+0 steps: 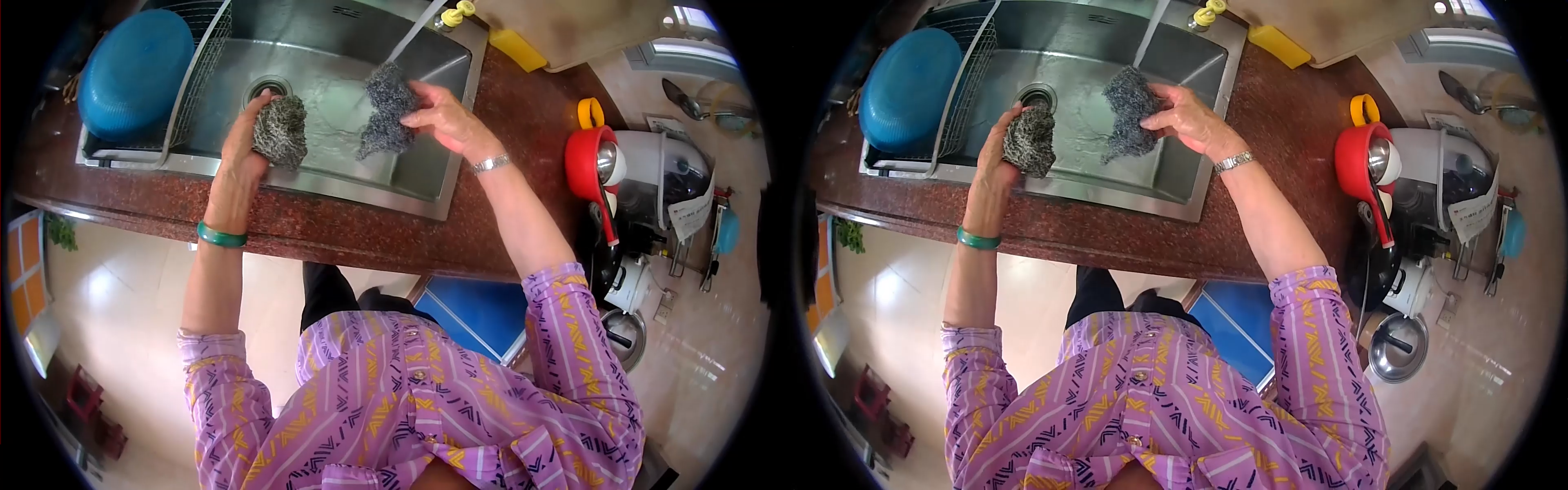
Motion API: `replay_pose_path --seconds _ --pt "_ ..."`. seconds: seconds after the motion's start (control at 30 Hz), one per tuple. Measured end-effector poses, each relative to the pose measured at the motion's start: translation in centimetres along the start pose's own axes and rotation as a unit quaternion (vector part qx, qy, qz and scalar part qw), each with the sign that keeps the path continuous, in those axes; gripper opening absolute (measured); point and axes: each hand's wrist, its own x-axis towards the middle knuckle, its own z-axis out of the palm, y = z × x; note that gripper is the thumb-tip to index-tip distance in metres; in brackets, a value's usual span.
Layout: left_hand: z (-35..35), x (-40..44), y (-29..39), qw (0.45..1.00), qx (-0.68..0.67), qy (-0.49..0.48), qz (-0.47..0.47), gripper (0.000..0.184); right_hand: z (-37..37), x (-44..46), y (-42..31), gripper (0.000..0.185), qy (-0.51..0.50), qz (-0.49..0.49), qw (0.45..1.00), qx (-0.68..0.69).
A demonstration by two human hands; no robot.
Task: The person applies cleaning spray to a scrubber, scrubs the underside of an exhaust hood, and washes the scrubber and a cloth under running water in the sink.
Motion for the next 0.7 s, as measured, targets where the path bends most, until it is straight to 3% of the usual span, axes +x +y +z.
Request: replay_pose_path --seconds 0.33,0.4,0.53,0.6,0.63,0.7 --pt "-0.3 1.1 0.1 0.999 -0.011 -0.021 -0.021 0.021 -0.8 -1.1 1.2 0.047 0.057 0.003 0.998 0.0" --pt "0.1 0.9 0.2 1.0 -0.012 -0.006 -0.022 0.021 -0.6 -1.4 1.3 0.042 0.096 0.067 0.988 -0.102" --pt "0.7 1.3 0.3 1.0 -0.017 0.008 0.005 0.022 0.3 -1.9 2.0 0.039 0.139 0.099 0.968 -0.183" --pt "0.7 1.8 0.3 1.0 -0.012 0.012 0.012 0.022 0.5 -1.7 3.6 0.039 0.135 0.087 0.933 -0.322" --pt "0.3 2.3 0.3 1.0 -0.027 0.007 0.004 0.023 -0.9 -1.0 7.3 0.038 0.148 -0.031 0.91 -0.387" --pt "0.7 2.4 0.2 0.999 -0.039 -0.002 0.001 0.025 0.5 -2.0 5.6 0.038 0.181 -0.025 0.919 -0.35"
